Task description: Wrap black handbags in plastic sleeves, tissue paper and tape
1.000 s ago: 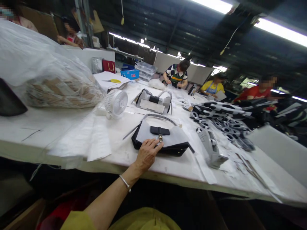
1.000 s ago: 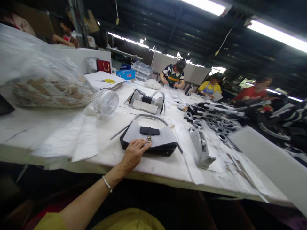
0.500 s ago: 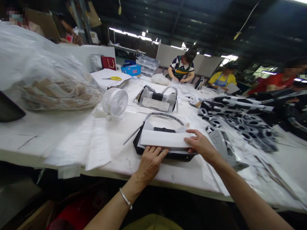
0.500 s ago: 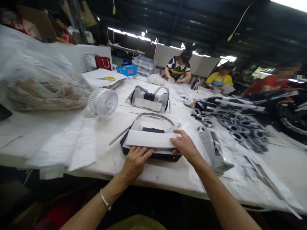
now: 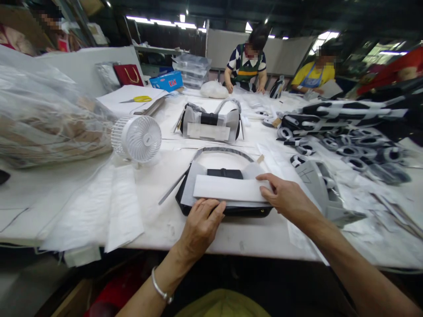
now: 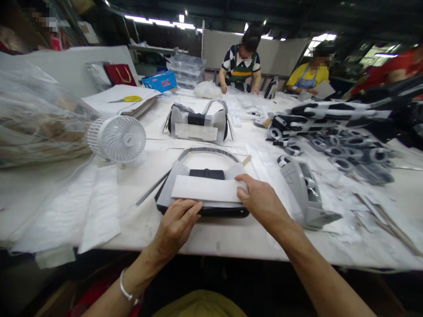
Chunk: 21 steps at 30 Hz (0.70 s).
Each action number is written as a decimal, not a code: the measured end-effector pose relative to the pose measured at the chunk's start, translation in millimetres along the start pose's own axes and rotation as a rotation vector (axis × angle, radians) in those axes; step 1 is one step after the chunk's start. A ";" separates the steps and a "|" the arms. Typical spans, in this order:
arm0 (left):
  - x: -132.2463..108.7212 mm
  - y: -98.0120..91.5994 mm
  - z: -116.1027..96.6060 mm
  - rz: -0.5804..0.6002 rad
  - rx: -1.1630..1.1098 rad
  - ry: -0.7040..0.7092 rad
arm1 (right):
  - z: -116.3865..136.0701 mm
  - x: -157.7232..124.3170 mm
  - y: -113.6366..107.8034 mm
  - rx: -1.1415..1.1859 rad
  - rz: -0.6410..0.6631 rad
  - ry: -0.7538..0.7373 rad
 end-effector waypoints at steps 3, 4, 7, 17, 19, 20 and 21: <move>14.2 -5.4 -4.6 0.074 0.030 -0.007 | 0.5 2.9 10.7 -0.076 0.025 -0.074; 23.0 -9.3 -7.1 0.101 0.053 -0.002 | 0.4 3.6 14.2 -0.095 0.026 -0.100; 60.1 -21.4 -9.2 0.180 0.145 0.009 | -2.3 3.9 23.4 -0.101 0.022 -0.156; 58.9 45.8 38.6 0.535 0.202 0.016 | -8.7 -6.4 27.9 -0.092 -0.068 -0.186; 37.7 46.5 39.6 0.514 0.196 -0.028 | -0.1 -13.9 28.1 -0.193 -0.076 -0.204; 29.3 44.6 38.3 0.495 0.195 -0.043 | 5.3 -17.9 27.3 -0.259 -0.086 -0.217; 22.5 42.2 36.9 0.479 0.191 -0.060 | 11.5 -21.8 25.2 -0.323 -0.108 -0.239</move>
Point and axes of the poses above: each hand's wrist, its own x-axis towards the middle knuckle, its own y-axis out of the palm, z = x × y, the point moved 10 cm from there along x, towards the middle knuckle, and after that the axes turned 10 degrees about y, right-handed, at the moved point
